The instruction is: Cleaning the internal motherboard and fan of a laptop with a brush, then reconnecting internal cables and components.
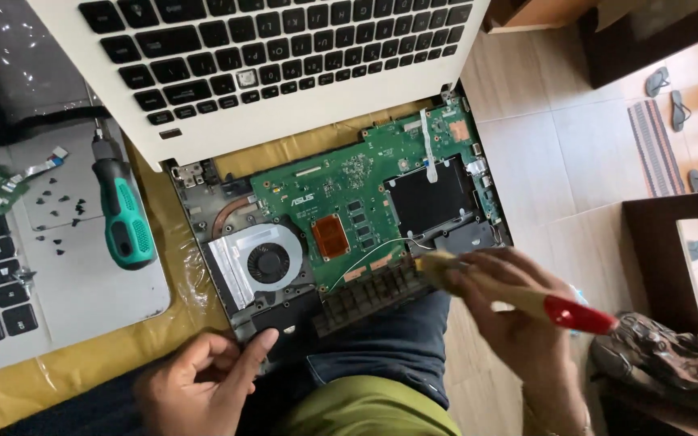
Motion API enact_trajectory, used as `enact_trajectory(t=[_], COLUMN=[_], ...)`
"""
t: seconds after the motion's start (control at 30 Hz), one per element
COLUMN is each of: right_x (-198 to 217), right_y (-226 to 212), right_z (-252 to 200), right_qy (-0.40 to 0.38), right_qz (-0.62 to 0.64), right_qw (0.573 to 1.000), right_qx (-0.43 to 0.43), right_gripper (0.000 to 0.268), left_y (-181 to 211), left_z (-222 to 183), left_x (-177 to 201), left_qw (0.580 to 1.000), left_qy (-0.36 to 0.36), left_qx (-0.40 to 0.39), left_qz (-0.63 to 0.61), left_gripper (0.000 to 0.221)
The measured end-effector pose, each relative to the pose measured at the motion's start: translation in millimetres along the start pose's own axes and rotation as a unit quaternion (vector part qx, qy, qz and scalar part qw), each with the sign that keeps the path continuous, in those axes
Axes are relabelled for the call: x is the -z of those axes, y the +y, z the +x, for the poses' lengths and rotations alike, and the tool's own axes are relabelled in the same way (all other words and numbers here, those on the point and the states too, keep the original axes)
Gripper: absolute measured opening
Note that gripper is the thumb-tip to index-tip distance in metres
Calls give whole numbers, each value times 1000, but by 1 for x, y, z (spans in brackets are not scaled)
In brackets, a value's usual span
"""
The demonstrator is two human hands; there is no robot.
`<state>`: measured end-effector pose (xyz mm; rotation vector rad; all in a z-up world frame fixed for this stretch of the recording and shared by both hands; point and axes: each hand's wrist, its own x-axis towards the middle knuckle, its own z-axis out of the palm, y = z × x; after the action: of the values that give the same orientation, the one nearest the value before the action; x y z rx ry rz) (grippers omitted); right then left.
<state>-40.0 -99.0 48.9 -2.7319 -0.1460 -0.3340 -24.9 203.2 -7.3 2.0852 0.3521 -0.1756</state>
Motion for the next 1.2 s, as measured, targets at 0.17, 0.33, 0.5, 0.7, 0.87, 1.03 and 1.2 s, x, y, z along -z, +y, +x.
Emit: enact_trajectory(t=[0.17, 0.33, 0.5, 0.7, 0.87, 1.03, 1.2], right_x=[0, -4, 9, 10, 7, 13, 0], right_y=[-19, 13, 25, 42, 36, 34, -14], right_z=[5, 2, 5, -2, -3, 5, 1], right_qy=[34, 39, 86, 49, 60, 121, 48], right_qz=[-153, 82, -69, -24, -12, 10, -41], right_qw=[987, 995, 993, 998, 998, 987, 998], right_qx=[-31, 36, -30, -6, -27, -108, 3], right_gripper=[8, 7, 5, 5, 8, 13, 5], left_y=[1, -6, 0, 0, -3, 1, -5], left_z=[1, -2, 0, -3, -2, -3, -3], left_x=[-1, -5, -1, -4, -2, -3, -5], left_qw=[999, 1000, 1000, 1000, 1000, 1000, 1000], left_qy=[4, 4, -7, -7, -16, -13, 9], left_qx=[-28, -12, 2, 12, 4, 25, -13], left_qz=[22, -1, -21, -26, 23, -5, -26], left_gripper=[40, 38, 39, 38, 40, 41, 40])
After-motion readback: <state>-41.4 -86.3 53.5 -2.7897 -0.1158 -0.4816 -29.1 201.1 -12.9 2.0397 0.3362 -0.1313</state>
